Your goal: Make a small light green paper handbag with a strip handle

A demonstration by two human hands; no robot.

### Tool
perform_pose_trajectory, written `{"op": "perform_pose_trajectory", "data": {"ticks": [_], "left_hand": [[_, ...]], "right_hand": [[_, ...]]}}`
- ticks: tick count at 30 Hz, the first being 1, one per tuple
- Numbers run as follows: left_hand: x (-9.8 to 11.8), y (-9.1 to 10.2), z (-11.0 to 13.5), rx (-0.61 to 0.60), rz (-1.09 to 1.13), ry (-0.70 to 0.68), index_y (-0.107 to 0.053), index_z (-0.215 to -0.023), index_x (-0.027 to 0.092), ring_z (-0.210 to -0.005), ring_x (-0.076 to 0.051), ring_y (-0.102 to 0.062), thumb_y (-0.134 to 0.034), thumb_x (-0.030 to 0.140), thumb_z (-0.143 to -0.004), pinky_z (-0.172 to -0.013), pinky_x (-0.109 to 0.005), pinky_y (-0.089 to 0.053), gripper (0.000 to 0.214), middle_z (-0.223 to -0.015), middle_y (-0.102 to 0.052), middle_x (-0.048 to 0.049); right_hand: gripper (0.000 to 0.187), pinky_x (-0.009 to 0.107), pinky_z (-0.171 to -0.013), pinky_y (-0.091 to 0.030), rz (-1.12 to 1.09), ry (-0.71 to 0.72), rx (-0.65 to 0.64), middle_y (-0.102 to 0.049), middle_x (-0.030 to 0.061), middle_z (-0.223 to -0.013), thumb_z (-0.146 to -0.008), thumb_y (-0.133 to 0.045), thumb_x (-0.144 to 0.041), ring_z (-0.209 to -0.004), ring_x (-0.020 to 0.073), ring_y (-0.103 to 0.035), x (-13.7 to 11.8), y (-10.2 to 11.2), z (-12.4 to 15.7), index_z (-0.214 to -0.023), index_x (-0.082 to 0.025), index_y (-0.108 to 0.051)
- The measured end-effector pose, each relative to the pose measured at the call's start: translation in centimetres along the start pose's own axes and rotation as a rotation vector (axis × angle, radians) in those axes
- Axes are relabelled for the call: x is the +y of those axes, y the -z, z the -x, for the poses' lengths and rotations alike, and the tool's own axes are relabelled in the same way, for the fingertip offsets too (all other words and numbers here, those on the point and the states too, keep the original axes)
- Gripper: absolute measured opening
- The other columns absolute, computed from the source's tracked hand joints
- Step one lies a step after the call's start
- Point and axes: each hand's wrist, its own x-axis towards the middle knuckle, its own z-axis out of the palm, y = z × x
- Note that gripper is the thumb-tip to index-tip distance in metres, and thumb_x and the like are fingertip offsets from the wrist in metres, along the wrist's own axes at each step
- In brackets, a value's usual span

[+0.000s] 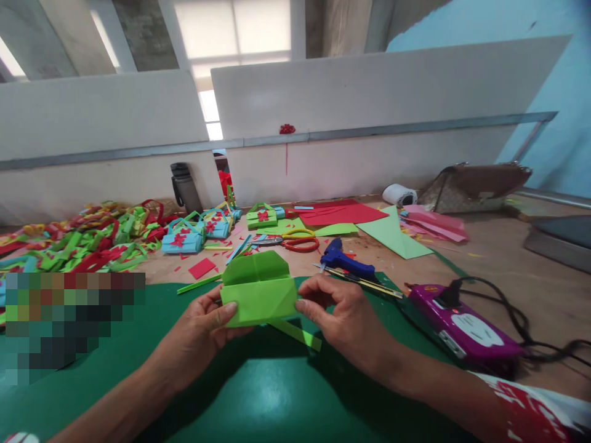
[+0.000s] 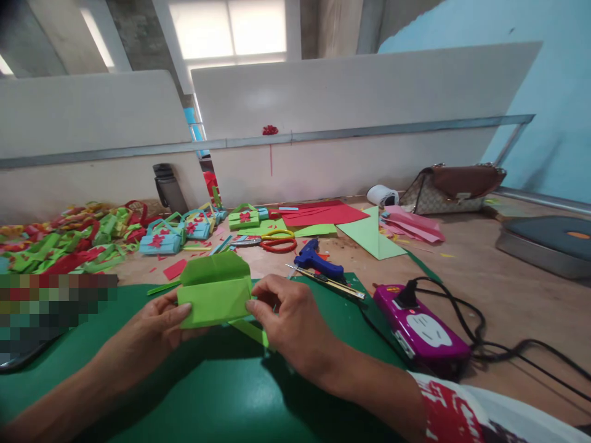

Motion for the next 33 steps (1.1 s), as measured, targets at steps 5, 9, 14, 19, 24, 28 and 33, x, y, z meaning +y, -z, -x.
{"op": "perform_pose_trajectory", "data": {"ticks": [5,9,14,19,24,28,33], "left_hand": [[-0.1,0.2,-0.1,-0.050,-0.001,0.011,-0.057,-0.111,0.015,-0.096,-0.028,-0.065,-0.074,0.016,-0.069,-0.077,-0.036,-0.055,0.045,-0.110,-0.066,-0.0137],[-0.3,0.3,-0.2,-0.102,-0.026,-0.010,-0.059,-0.111,0.015,-0.096,-0.027,-0.064,-0.071,0.016,-0.072,-0.077,-0.033,-0.054,0.040,-0.112,-0.065,-0.0139],[-0.3,0.2,-0.3,-0.162,-0.031,-0.039,-0.060,-0.110,0.016,-0.094,-0.025,-0.065,-0.068,0.014,-0.074,-0.077,-0.034,-0.053,0.036,-0.111,-0.065,-0.0127],[-0.6,0.3,-0.3,-0.203,-0.050,-0.046,-0.061,-0.110,0.016,-0.093,-0.026,-0.064,-0.067,0.015,-0.075,-0.078,-0.035,-0.052,0.035,-0.111,-0.065,-0.0121],[-0.3,0.1,-0.3,-0.211,-0.120,-0.072,-0.061,-0.110,0.018,-0.091,-0.025,-0.065,-0.067,0.017,-0.075,-0.077,-0.035,-0.052,0.036,-0.108,-0.066,-0.0113],[1.5,-0.7,0.9,0.145,-0.389,-0.298,-0.064,-0.106,0.018,-0.092,-0.023,-0.063,-0.073,0.016,-0.067,-0.076,-0.026,-0.050,0.040,-0.097,-0.069,-0.0071],[2.4,-2.6,2.8,0.247,-0.745,-0.608,-0.071,-0.093,0.022,-0.060,-0.015,-0.061,-0.072,0.020,-0.068,-0.050,-0.020,-0.044,0.025,-0.088,-0.071,-0.0029]], "right_hand": [[0.014,0.023,-0.053,-0.041,-0.078,0.010,0.031,-0.055,-0.0025,-0.067,-0.083,-0.053,-0.024,-0.056,0.0108,-0.051,0.3,0.1,0.0,-0.096,-0.018,-0.054],[0.032,0.022,-0.050,-0.038,-0.029,0.091,-0.051,-0.049,-0.0056,-0.058,-0.087,-0.049,-0.027,-0.050,0.0095,-0.046,0.2,1.1,-0.4,-0.117,-0.017,-0.053],[0.021,0.021,-0.048,-0.034,0.084,0.059,-0.237,-0.050,-0.0053,-0.055,-0.081,-0.057,-0.025,-0.048,0.0081,-0.043,-0.3,1.9,-1.2,-0.097,-0.015,-0.065],[0.021,0.020,-0.046,-0.032,0.034,0.010,-0.304,-0.050,-0.0054,-0.056,-0.080,-0.058,-0.026,-0.048,0.0081,-0.041,-0.3,1.9,-1.2,-0.098,-0.016,-0.064],[0.016,0.020,-0.047,-0.031,0.087,0.042,-0.330,-0.049,-0.0051,-0.057,-0.082,-0.053,-0.021,-0.050,0.0075,-0.041,-0.4,1.7,-0.9,-0.068,-0.016,-0.059],[0.022,0.020,-0.046,-0.030,0.172,0.054,-0.260,-0.046,-0.0057,-0.053,-0.084,-0.051,-0.021,-0.049,0.0074,-0.041,-0.4,1.5,-0.9,-0.062,-0.016,-0.053],[0.020,0.021,-0.048,-0.031,0.436,0.400,-0.172,-0.054,-0.0015,-0.056,-0.087,-0.048,-0.018,-0.047,0.0087,-0.045,0.3,1.1,-0.7,-0.069,-0.014,-0.057]]}}
